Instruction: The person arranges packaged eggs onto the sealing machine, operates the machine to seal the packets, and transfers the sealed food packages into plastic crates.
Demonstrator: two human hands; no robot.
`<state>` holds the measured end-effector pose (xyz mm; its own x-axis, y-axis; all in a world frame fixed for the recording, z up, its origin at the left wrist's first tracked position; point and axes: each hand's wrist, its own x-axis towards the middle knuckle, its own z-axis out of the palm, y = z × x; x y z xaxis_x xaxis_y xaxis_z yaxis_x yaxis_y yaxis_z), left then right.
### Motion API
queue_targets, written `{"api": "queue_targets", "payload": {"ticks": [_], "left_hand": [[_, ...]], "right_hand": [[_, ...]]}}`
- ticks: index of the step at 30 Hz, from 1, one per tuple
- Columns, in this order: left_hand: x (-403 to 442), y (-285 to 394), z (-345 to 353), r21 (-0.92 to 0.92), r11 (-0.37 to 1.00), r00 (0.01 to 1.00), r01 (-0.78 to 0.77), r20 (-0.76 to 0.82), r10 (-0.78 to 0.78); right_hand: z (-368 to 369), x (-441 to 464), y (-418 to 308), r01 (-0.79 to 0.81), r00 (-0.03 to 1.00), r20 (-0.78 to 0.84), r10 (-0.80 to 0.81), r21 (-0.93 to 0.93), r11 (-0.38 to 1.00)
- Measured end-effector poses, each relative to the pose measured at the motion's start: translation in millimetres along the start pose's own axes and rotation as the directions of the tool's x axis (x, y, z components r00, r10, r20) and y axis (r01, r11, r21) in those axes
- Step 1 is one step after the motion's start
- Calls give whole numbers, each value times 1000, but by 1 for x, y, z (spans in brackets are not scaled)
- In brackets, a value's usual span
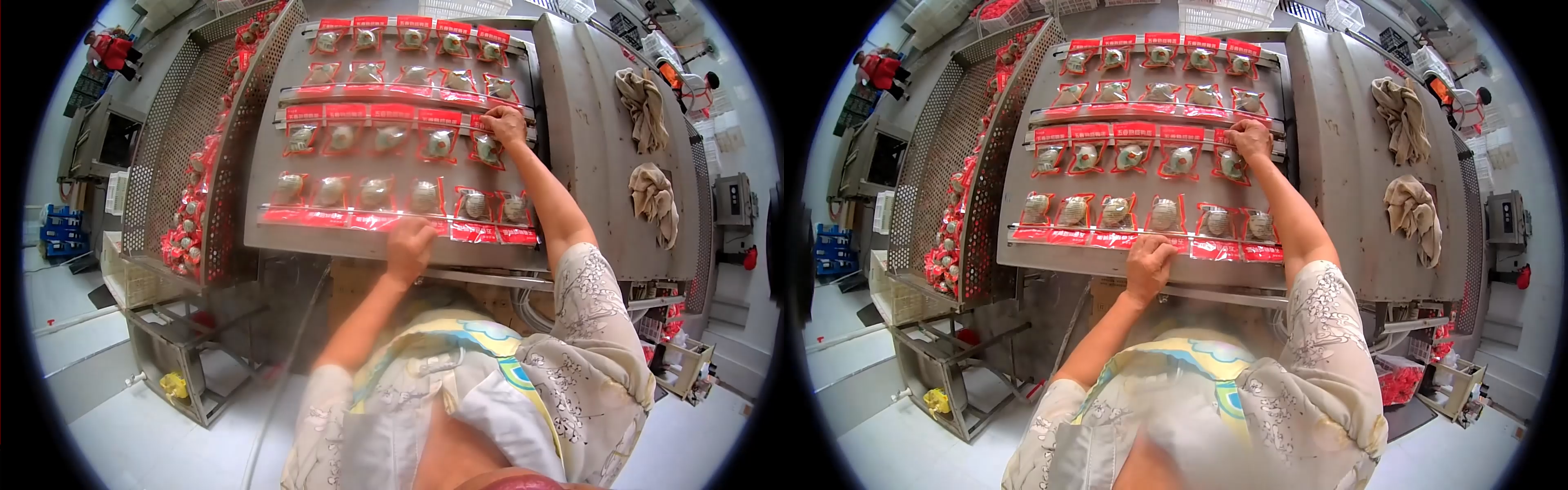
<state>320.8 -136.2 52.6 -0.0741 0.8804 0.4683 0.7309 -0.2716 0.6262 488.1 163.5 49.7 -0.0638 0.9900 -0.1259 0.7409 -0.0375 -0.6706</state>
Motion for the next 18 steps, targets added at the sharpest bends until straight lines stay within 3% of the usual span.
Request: {"api": "queue_targets", "payload": {"ticks": [3, 6, 8, 10, 12, 14, 18], "left_hand": [[-2, 0, 1, 2, 1000, 1000, 24, 7, -24], [1, 2, -2, -6, 999, 999, 32, 3, -32], [0, 3, -3, -15, 999, 999, 43, -3, -43], [-1, 1, -2, -20, 999, 1000, 30, 2, -29], [0, 1, -3, -22, 1000, 1000, 22, 7, -21], [1, 2, -7, -20, 1000, 1000, 17, 22, -16], [-2, 9, -16, -20, 1000, 998, -18, 59, 19]], "right_hand": [[14, -8, -4, 182, 912, -318, -260, -254, 950], [26, -30, -21, 596, 617, -348, -706, -380, 708], [26, -65, -50, 813, 527, -70, -847, -250, 526], [37, -85, -63, 872, 434, 81, -897, -287, 396], [46, -86, -62, 858, 488, 176, -855, -277, 433], [50, -83, -61, 796, 576, 141, -805, -319, 514], [50, -96, -66, 787, 571, 46, -820, -316, 530]]}}
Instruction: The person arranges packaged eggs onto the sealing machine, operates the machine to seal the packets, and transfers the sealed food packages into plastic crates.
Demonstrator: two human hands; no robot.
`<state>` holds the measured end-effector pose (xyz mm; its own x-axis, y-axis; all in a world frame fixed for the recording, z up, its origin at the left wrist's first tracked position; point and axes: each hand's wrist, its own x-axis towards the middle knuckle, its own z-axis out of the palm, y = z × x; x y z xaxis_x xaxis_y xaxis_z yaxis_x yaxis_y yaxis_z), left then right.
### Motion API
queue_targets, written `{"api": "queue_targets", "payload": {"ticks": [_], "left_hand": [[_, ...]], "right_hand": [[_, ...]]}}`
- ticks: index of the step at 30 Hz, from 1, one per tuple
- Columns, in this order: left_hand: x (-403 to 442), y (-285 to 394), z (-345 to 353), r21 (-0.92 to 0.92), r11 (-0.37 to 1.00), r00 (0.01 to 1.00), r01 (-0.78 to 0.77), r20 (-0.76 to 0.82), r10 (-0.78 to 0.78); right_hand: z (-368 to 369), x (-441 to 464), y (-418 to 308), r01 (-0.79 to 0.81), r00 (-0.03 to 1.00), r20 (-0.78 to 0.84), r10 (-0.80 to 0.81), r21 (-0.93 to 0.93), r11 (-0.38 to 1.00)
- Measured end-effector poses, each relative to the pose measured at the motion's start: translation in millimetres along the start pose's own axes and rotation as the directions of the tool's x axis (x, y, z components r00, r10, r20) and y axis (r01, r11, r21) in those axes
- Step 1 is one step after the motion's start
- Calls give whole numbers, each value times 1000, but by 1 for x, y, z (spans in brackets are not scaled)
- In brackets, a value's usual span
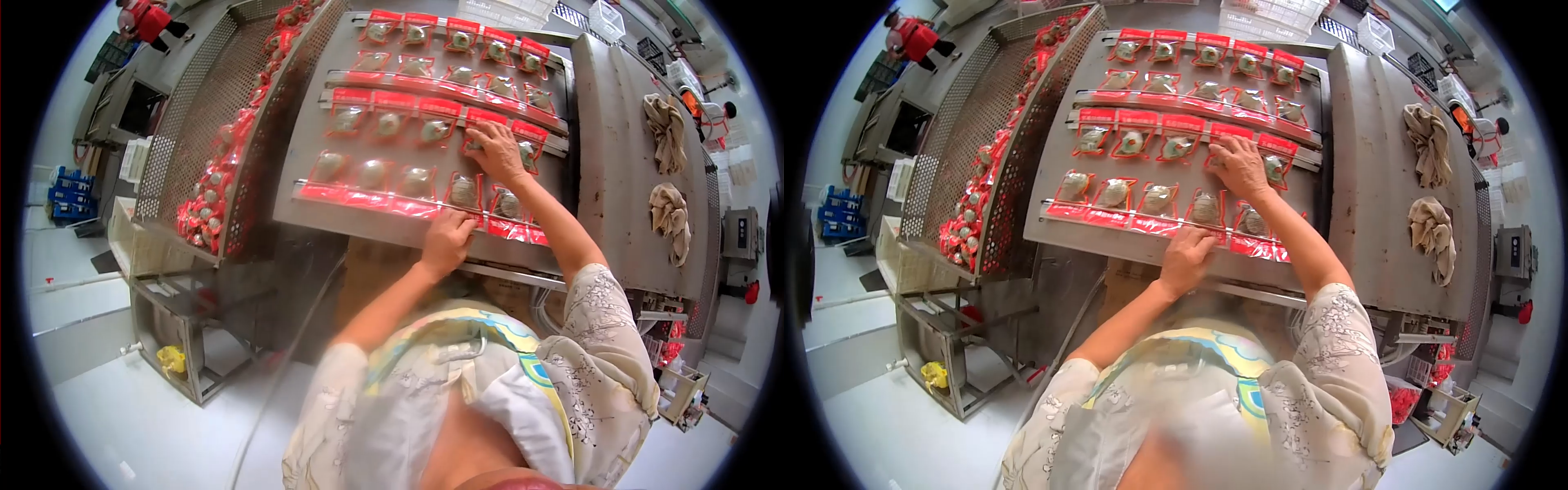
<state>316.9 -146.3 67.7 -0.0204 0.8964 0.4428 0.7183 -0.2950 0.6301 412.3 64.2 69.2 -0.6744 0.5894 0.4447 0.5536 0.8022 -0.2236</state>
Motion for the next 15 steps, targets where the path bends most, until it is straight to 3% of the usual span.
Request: {"api": "queue_targets", "payload": {"ticks": [5, 8, 15], "left_hand": [[-15, 10, -14, -56, 996, 996, -76, -59, 73], [-25, -1, -33, -39, 998, 995, -48, -86, 44], [-27, -39, -61, 179, 982, 973, 51, -232, -8]], "right_hand": [[-18, -21, -14, 8, 1000, -2, -7, 102, 995], [-42, -52, -43, -72, 997, 25, 69, 149, 986], [-79, -132, -112, -128, 989, 99, 112, 165, 978]]}}
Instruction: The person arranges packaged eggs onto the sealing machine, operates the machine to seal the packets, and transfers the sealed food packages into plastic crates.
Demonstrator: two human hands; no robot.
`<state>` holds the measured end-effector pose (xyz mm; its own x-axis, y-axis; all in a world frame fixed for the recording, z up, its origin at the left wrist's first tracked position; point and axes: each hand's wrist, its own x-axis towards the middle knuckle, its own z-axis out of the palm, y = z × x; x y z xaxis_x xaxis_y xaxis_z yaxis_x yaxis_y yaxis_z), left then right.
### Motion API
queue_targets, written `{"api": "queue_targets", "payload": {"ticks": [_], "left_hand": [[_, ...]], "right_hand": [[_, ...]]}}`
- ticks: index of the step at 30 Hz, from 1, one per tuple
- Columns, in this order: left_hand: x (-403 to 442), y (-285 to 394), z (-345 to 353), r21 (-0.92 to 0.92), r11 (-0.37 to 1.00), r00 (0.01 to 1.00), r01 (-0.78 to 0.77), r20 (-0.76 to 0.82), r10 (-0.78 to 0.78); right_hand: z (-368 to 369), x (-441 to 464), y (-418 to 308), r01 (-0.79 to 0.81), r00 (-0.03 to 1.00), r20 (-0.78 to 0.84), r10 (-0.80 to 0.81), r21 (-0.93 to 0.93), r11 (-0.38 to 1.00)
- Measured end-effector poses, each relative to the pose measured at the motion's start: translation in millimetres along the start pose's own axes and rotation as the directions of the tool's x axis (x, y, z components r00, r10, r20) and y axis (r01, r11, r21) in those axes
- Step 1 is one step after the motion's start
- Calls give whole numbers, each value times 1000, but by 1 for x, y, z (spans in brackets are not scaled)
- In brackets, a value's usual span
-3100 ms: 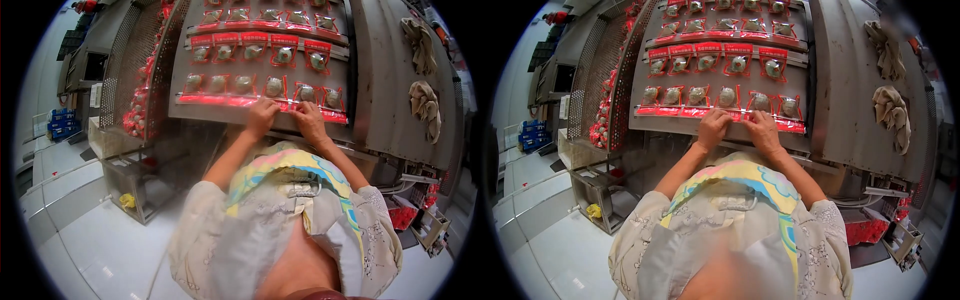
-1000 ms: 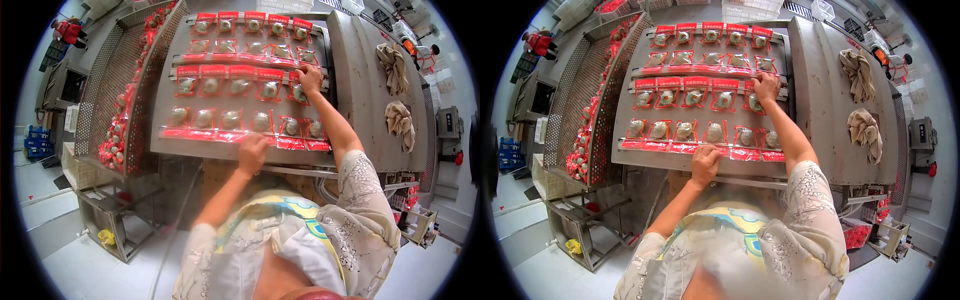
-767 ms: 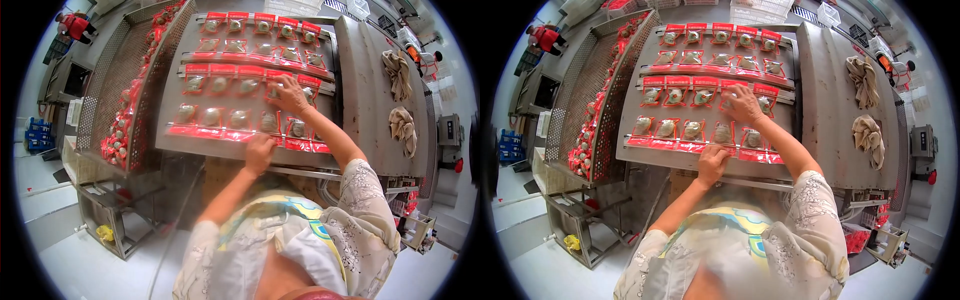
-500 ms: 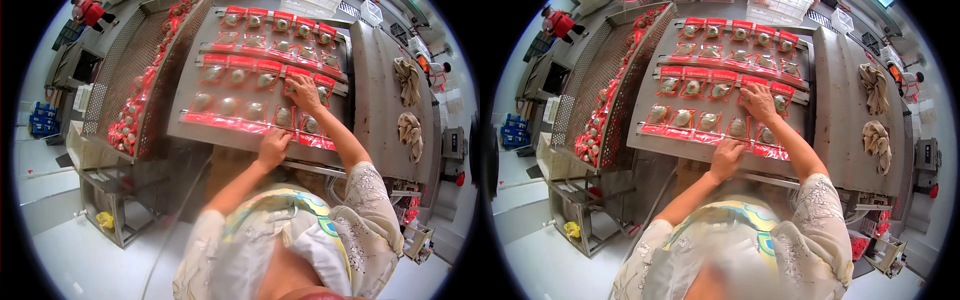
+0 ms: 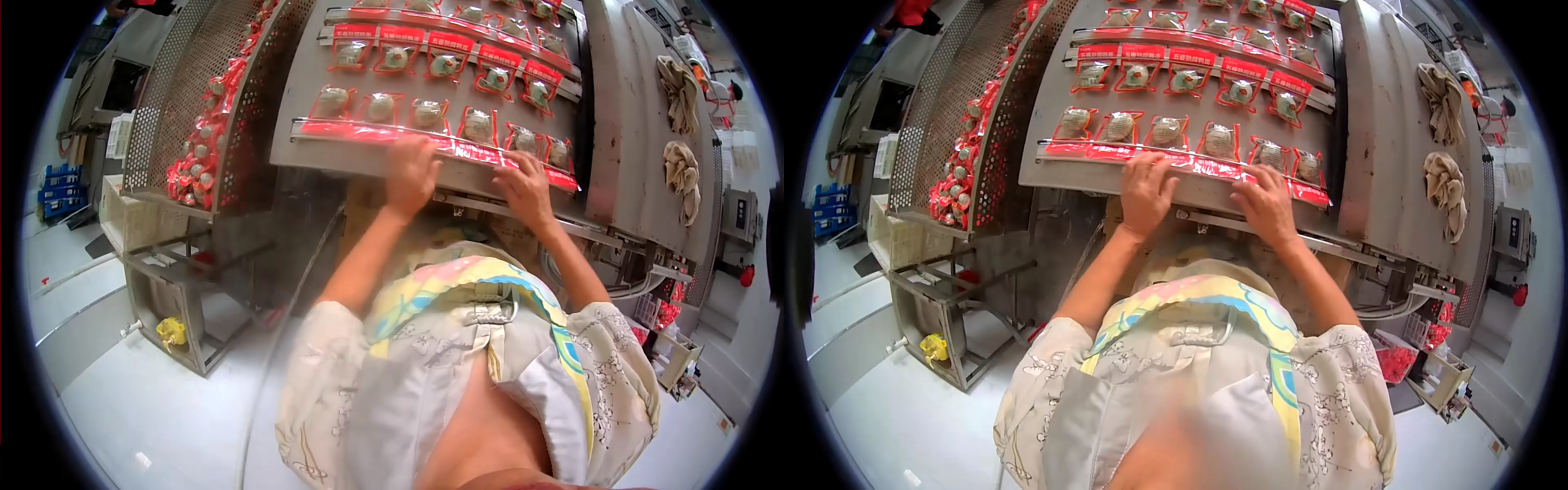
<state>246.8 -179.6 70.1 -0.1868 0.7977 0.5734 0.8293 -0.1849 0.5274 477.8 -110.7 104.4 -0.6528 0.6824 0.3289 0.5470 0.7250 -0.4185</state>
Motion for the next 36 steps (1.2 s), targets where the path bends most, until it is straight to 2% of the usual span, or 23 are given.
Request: {"api": "queue_targets", "payload": {"ticks": [2, 5, 7, 13, 16, 19, 23, 24, 25, 26, 28, 30, 32, 33, 36], "left_hand": [[9, -7, -1, 68, 998, 999, 6, -32, -4], [2, -33, 8, 69, 996, 996, -47, 75, 42], [3, -30, 7, 77, 996, 995, -40, 89, 33], [-3, -22, 9, 115, 992, 992, -53, 119, 40], [-13, 2, 10, 164, 985, 996, -53, 73, 42], [-32, 43, 12, 192, 981, 1000, 19, 0, -19], [-86, 89, 28, 95, 992, 988, 80, 121, -91], [-108, 86, 40, -27, 977, 931, 211, 311, -193], [-130, 83, 51, -90, 924, 826, 371, 487, -284], [-141, 86, 54, -25, 888, 681, 460, 652, -334], [-148, 98, 54, 155, 883, 410, 444, 841, -354], [-149, 111, 59, 211, 899, 351, 384, 867, -353], [-141, 126, 67, 236, 907, 337, 349, 872, -356], [-134, 133, 71, 245, 906, 335, 345, 870, -362], [-95, 159, 66, 276, 905, 267, 322, 891, -367]], "right_hand": [[1, -17, -16, -53, 999, 12, 52, 62, 997], [-1, -35, -32, -79, 997, 16, 78, 108, 991], [-4, -47, -33, -89, 996, 15, 88, 151, 985], [-36, -77, -27, -147, 987, -39, 154, 141, 979], [-64, -94, -18, -170, 982, -65, 179, 125, 978], [-101, -116, -3, -183, 979, -82, 186, 50, 982], [-165, -152, 30, -224, 954, -218, 206, -61, 973], [-181, -165, 41, -259, 936, -270, 226, -94, 961], [-198, -175, 48, -325, 905, -321, 280, -94, 941], [-212, -188, 57, -362, 877, -373, 302, -101, 927], [-237, -212, 74, -428, 830, -439, 344, -106, 898], [-255, -240, 98, -491, 798, -468, 379, -142, 859], [-277, -271, 125, -526, 803, -448, 393, -224, 820], [-289, -286, 140, -493, 834, -434, 341, -309, 814], [-314, -347, 202, -575, 817, -380, 433, -489, 656]]}}
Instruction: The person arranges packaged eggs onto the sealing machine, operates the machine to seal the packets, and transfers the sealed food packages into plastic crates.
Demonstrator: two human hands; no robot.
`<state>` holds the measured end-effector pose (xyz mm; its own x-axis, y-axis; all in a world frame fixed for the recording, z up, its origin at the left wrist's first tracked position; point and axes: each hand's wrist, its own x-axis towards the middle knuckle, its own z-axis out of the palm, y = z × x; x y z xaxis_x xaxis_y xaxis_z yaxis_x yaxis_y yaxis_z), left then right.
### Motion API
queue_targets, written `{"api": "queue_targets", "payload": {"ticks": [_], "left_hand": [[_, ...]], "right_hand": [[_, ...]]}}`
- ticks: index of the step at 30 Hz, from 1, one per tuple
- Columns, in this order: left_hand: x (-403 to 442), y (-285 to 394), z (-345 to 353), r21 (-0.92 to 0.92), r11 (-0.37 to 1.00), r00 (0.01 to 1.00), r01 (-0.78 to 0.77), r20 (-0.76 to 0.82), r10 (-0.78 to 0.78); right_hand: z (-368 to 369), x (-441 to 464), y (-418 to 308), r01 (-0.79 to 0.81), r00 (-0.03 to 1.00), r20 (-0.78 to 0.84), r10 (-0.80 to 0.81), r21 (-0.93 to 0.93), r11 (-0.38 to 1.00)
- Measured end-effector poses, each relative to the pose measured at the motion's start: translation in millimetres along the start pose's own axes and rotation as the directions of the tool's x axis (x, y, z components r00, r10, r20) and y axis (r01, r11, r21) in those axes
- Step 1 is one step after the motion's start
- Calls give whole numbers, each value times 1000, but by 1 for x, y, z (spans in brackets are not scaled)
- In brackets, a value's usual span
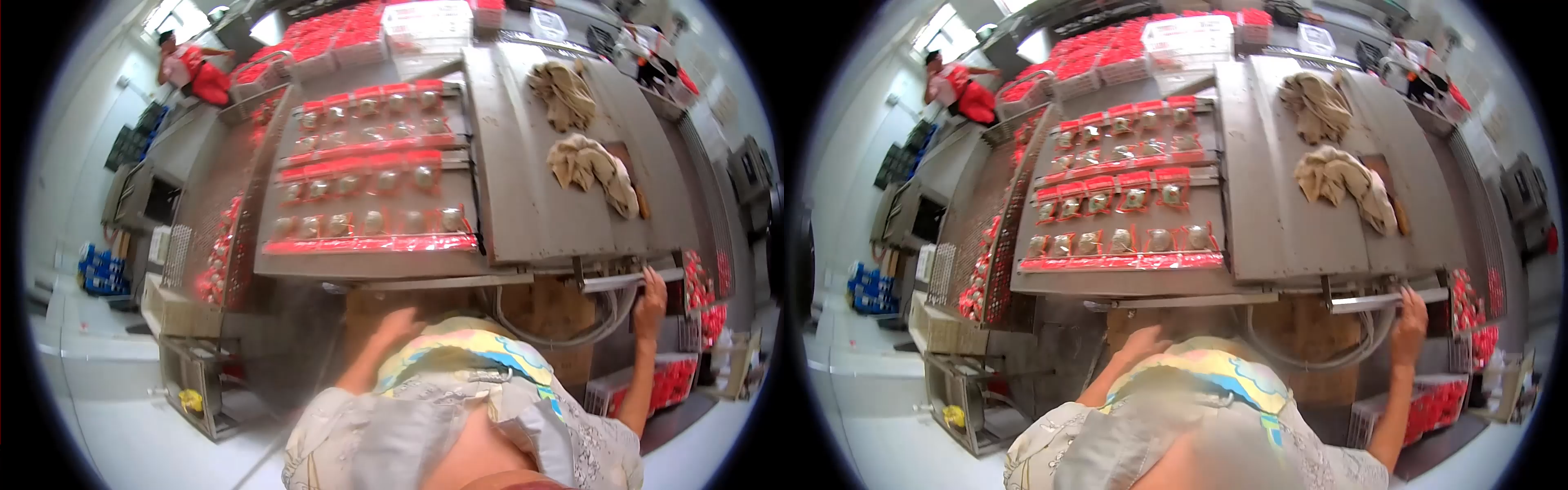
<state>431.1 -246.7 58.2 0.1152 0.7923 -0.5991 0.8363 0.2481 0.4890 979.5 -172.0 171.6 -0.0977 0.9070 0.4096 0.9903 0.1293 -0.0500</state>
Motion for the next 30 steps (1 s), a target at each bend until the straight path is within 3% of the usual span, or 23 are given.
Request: {"api": "queue_targets", "payload": {"ticks": [3, 5, 6, 8, 10, 11, 13, 14, 15, 17, 18, 20, 21, 24, 25, 27, 30], "left_hand": [[-5, 45, -19, -176, 972, 982, -158, -134, 135], [-1, 86, -39, -216, 897, 922, -385, -125, 366], [6, 118, -55, -273, 873, 900, -404, 53, 433], [18, 175, -54, -579, 622, 774, -527, -25, 633], [19, 246, -53, -578, 469, 602, -668, -50, 797], [16, 281, -51, -532, 448, 530, -718, -1, 848], [31, 337, -15, -116, 266, 283, -957, -183, 941], [38, 356, 2, 15, 237, 228, -971, -225, 947], [44, 372, 18, 142, 206, 164, -968, -262, 951], [59, 382, 45, 291, 342, 297, -893, -188, 936], [70, 386, 60, 365, 400, 366, -841, -161, 917], [119, 394, 111, 364, 497, 437, -788, -239, 867], [122, 394, 113, 360, 544, 471, -758, -274, 838], [127, 397, 107, 340, 631, 610, -697, -181, 771], [125, 397, 100, 312, 663, 658, -680, -140, 740], [116, 394, 91, 361, 649, 648, -670, -143, 748], [120, 398, 95, 350, 640, 627, -684, -166, 761]], "right_hand": [[-4, 0, 55, 68, 994, 95, -62, -58, 996], [11, 5, 96, 50, 995, 94, -43, -64, 997], [19, 7, 118, 23, 993, 117, -14, -78, 997], [48, 10, 174, -6, 983, 176, 50, -241, 971], [80, 13, 219, -2, 982, 182, 49, -248, 969], [89, 19, 228, 9, 980, 192, 46, -279, 960], [65, 30, 193, 5, 952, 286, 108, -369, 930], [90, 19, 219, -11, 972, 218, 86, -323, 946], [112, 7, 243, 74, 997, 30, -69, -257, 963], [93, 13, 214, 155, 982, -91, -167, -124, 980], [91, 16, 215, 105, 994, -29, -110, -136, 985], [90, 17, 214, 2, 995, 95, 14, -165, 986], [92, 15, 217, 32, 996, 83, -17, -175, 984], [113, 8, 244, 73, 997, 9, -72, -209, 975], [107, 9, 238, 32, 996, 85, -13, -232, 972], [92, 16, 225, -40, 967, 229, 109, -287, 957], [108, 12, 248, 9, 998, 61, 3, -196, 981]]}}
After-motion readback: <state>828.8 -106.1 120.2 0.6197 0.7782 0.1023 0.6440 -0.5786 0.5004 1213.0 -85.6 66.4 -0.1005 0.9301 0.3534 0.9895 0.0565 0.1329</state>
